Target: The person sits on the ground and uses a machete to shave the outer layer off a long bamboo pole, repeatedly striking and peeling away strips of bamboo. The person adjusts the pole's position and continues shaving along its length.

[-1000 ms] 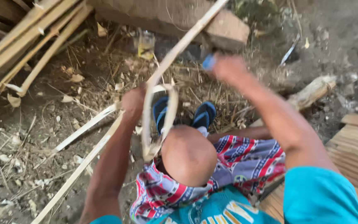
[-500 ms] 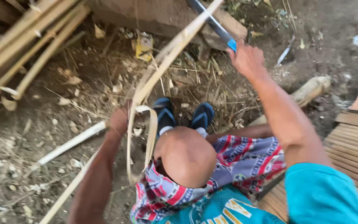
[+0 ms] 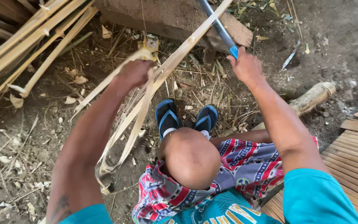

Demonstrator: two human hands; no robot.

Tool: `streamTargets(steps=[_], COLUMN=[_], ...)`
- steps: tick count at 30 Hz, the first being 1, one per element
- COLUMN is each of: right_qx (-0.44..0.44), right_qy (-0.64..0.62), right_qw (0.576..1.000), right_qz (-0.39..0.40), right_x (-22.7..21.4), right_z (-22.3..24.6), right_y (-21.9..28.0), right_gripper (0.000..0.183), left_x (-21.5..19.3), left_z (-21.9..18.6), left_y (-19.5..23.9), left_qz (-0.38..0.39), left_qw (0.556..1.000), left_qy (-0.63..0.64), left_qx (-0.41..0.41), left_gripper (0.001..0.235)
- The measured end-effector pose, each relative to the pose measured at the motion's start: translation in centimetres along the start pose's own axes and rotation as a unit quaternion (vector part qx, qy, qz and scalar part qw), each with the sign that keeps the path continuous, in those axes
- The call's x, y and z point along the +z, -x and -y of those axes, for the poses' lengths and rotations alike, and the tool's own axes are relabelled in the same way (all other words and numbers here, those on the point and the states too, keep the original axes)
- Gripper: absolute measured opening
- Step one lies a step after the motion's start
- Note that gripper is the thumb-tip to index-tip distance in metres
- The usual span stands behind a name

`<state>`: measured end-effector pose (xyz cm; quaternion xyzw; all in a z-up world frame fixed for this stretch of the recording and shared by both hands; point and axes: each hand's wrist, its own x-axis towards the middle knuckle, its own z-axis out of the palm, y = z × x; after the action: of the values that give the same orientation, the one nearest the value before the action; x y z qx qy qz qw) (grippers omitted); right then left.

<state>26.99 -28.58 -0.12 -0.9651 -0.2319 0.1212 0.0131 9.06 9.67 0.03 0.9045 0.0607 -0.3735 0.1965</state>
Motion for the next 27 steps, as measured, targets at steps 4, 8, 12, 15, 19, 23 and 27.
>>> streamTargets(steps=[4,8,12,15,19,23,27], right_qx=[0.009,0.038,0.054,0.076,0.079,0.064,0.055], right_qy=[-0.013,-0.055,-0.066,-0.083,-0.095,-0.118,-0.134], right_qw=[1.000,0.998,0.996,0.993,0.992,0.989,0.983], right_qz=[-0.012,0.007,0.016,0.032,0.021,0.069,0.114], right_x=[1.0,2.8,3.5,3.3,2.8,2.1,1.7], right_z=[0.0,0.5,1.5,2.0,2.6,3.9,4.5], right_y=[0.0,0.2,0.3,0.5,0.7,1.7,2.1], right_gripper=[0.048,0.049,0.052,0.051,0.049,0.041,0.039], left_x=[3.4,5.5,5.1,5.5,3.4,0.3,-0.6], left_z=[2.3,-0.5,-3.1,-4.5,-7.1,-10.7,-9.6], left_y=[-2.5,-2.2,-1.0,-1.8,-1.2,-1.4,-5.8], left_qz=[0.000,-0.028,-0.020,-0.030,-0.169,-0.398,-0.306], left_qw=[0.865,0.666,0.807,0.798,0.818,0.887,0.933], left_qy=[0.497,0.744,0.581,0.601,0.546,0.179,0.184], left_qx=[0.064,-0.045,-0.103,-0.046,0.062,0.149,0.048], left_gripper=[0.051,0.077,0.111,0.104,0.078,0.071,0.059])
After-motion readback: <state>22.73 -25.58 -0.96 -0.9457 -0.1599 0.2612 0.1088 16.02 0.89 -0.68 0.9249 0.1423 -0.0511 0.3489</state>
